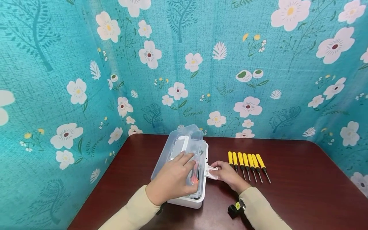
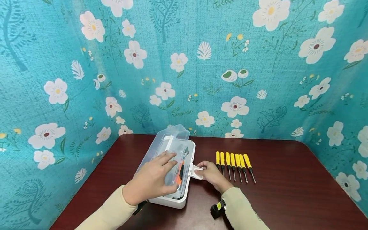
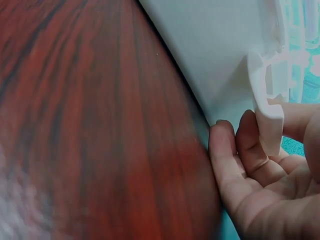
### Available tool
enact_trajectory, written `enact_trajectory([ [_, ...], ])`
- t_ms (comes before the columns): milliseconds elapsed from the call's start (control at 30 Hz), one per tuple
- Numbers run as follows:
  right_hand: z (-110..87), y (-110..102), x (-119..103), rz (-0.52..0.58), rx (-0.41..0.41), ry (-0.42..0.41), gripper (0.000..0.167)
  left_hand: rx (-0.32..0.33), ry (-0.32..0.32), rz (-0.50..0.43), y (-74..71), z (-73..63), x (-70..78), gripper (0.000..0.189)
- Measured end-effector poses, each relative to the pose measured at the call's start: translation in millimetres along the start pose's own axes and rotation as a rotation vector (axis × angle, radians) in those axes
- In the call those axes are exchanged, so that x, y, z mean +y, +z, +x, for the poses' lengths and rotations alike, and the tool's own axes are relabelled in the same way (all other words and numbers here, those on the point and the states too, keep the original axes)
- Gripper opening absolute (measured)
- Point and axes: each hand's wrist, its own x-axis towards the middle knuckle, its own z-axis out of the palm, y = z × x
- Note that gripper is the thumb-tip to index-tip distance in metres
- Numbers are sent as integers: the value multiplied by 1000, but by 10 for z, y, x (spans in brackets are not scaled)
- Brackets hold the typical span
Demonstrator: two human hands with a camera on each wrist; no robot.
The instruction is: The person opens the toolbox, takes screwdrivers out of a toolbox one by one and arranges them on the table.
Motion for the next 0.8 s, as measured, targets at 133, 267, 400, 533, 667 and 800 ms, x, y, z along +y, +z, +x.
enact_trajectory([
  [133, 3, -16, -1, -11, -7, -5, 29, 8, 30, 25, 38, -3, 29, 50],
  [267, 15, -16, 9, -19, -9, -4, 28, -23, 46, 38, 73, -11, 58, 51],
  [400, 13, -8, 9, -10, -5, -4, 24, -44, 44, 59, 111, -7, 95, 45],
  [533, 1, -6, -5, 1, -15, -12, 23, -62, 48, 73, 129, 2, 131, 45],
  [667, -8, -4, -22, 0, -18, -11, 24, -68, 74, 99, 159, 2, 161, 51],
  [800, -10, 0, -28, -4, -6, 6, 22, -75, 97, 130, 206, 5, 182, 55],
])
